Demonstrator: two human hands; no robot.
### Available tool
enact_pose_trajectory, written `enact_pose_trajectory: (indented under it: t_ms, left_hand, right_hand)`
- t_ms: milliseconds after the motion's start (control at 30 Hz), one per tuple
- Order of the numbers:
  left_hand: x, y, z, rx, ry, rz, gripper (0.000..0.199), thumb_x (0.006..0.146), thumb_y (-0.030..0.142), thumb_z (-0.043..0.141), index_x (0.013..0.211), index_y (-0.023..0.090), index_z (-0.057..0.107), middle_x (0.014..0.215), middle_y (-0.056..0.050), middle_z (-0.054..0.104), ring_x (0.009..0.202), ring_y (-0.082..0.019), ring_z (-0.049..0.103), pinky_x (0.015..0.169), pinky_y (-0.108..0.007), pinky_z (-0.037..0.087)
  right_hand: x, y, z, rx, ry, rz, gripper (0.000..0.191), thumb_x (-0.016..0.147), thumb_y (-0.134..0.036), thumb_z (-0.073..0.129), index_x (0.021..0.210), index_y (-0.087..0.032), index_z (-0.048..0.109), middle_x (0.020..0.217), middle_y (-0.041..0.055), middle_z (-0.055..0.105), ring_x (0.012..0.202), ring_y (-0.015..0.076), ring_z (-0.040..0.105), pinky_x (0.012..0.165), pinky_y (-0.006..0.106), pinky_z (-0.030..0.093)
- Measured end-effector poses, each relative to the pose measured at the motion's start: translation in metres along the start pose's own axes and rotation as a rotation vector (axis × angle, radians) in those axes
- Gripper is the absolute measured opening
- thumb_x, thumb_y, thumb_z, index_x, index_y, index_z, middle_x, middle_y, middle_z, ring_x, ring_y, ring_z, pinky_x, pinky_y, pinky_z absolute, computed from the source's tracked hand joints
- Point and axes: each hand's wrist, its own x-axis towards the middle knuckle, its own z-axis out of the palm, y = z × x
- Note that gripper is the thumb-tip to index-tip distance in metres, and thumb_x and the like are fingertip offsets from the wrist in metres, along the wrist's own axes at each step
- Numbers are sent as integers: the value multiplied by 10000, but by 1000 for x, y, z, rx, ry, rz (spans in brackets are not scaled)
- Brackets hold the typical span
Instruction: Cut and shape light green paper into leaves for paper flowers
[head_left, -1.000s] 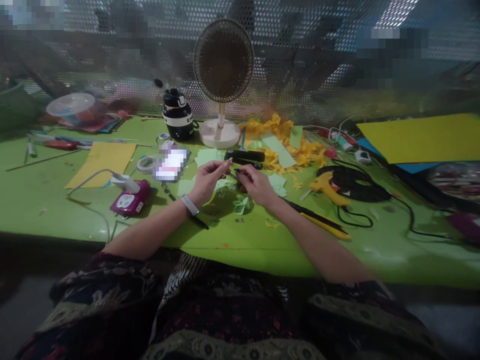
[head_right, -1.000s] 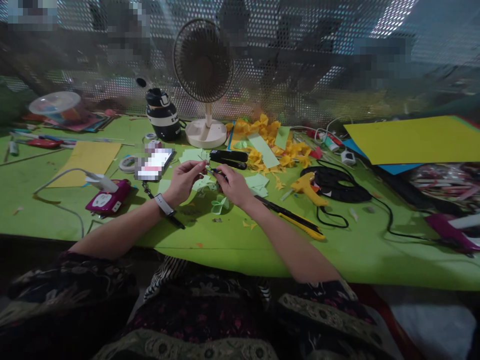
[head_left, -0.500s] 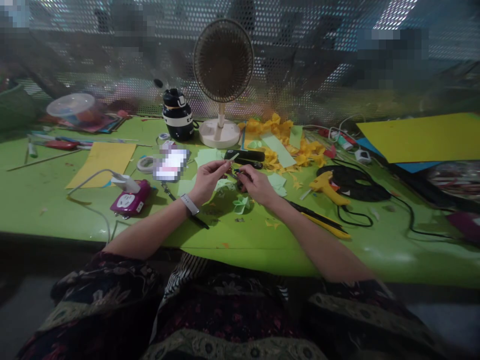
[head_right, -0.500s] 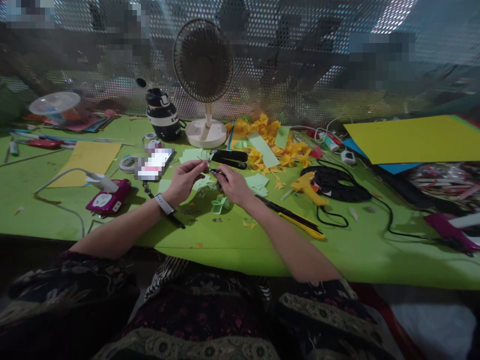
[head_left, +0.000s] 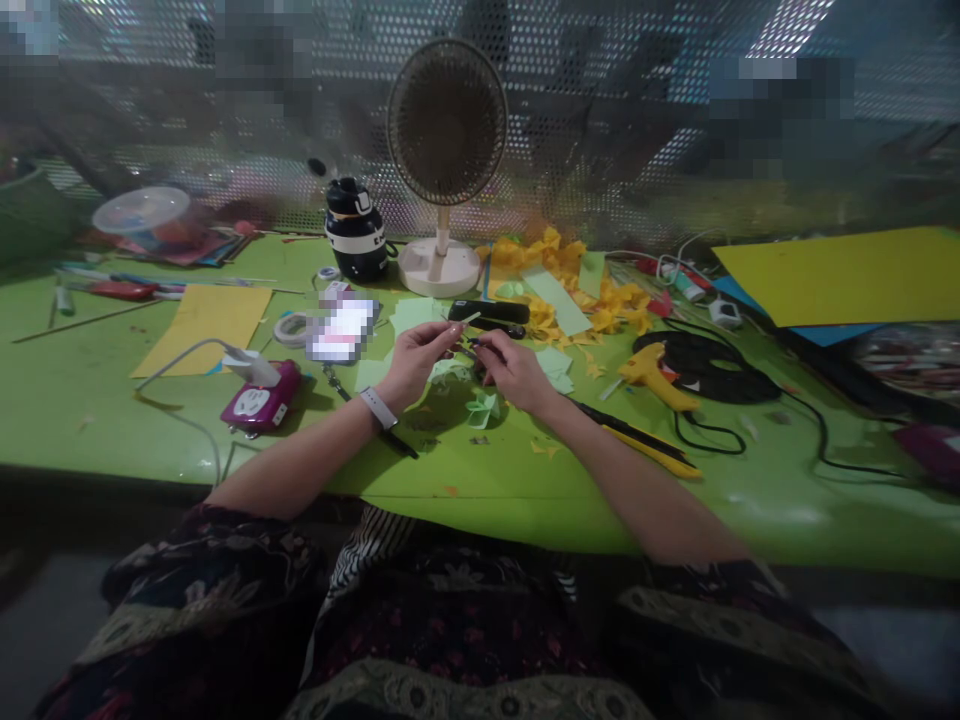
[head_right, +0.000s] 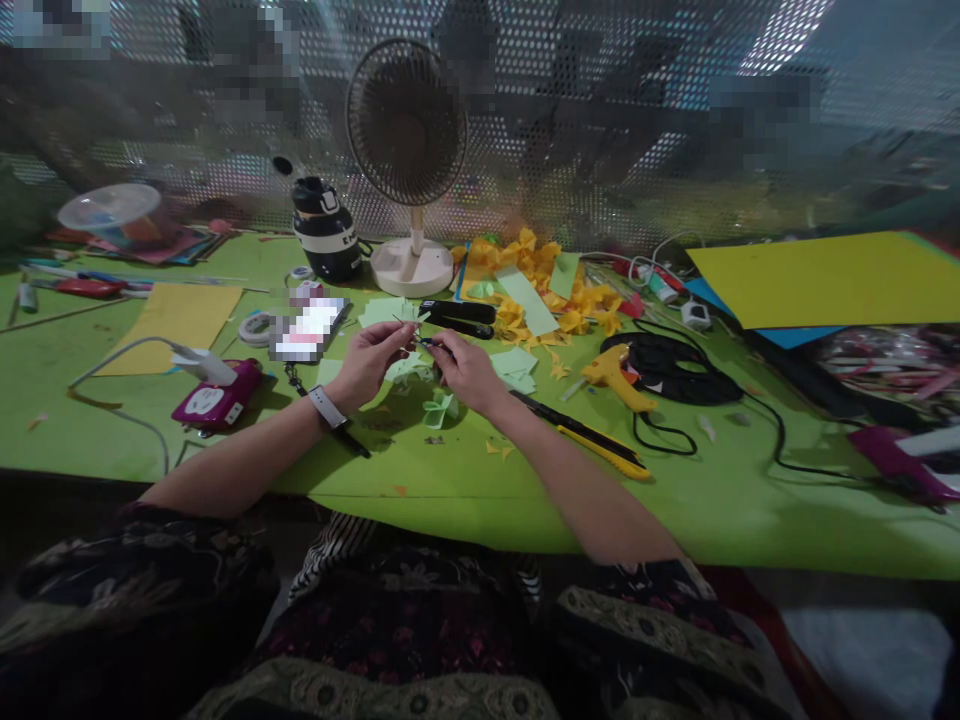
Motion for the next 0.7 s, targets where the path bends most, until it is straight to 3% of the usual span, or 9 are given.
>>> enact_pose_trajectory:
  t_ms: [233, 533, 700]
  left_hand:
    - [2, -1, -3, 60, 46, 0, 248, 653, 371, 890, 720, 188, 735, 669, 16, 657, 589, -66, 574, 528, -191, 417]
    - [3, -2, 0, 41, 122, -24, 244, 588, 332, 909, 709, 185, 756, 686, -3, 699, 605, -87, 583, 579, -227, 455]
    - [1, -1, 2, 29, 96, -15, 248, 616, 336, 902, 756, 182, 767, 722, -10, 715, 616, -85, 596, 577, -219, 456]
  right_hand:
    - [0, -2, 0, -69, 31, -28, 238, 1000, -419, 453, 989, -205, 555, 713, -9, 604, 510, 123, 577, 576, 276, 458]
    - [-1, -1, -1, -194, 45, -70, 246, 1005, -391, 442, 1026, -201, 596, 906, 84, 678, 708, 194, 623, 640, 308, 462]
    - [0, 2, -2, -236, 67, -96, 238, 997, -361, 445, 1028, -190, 607, 965, 110, 697, 813, 241, 645, 717, 346, 477]
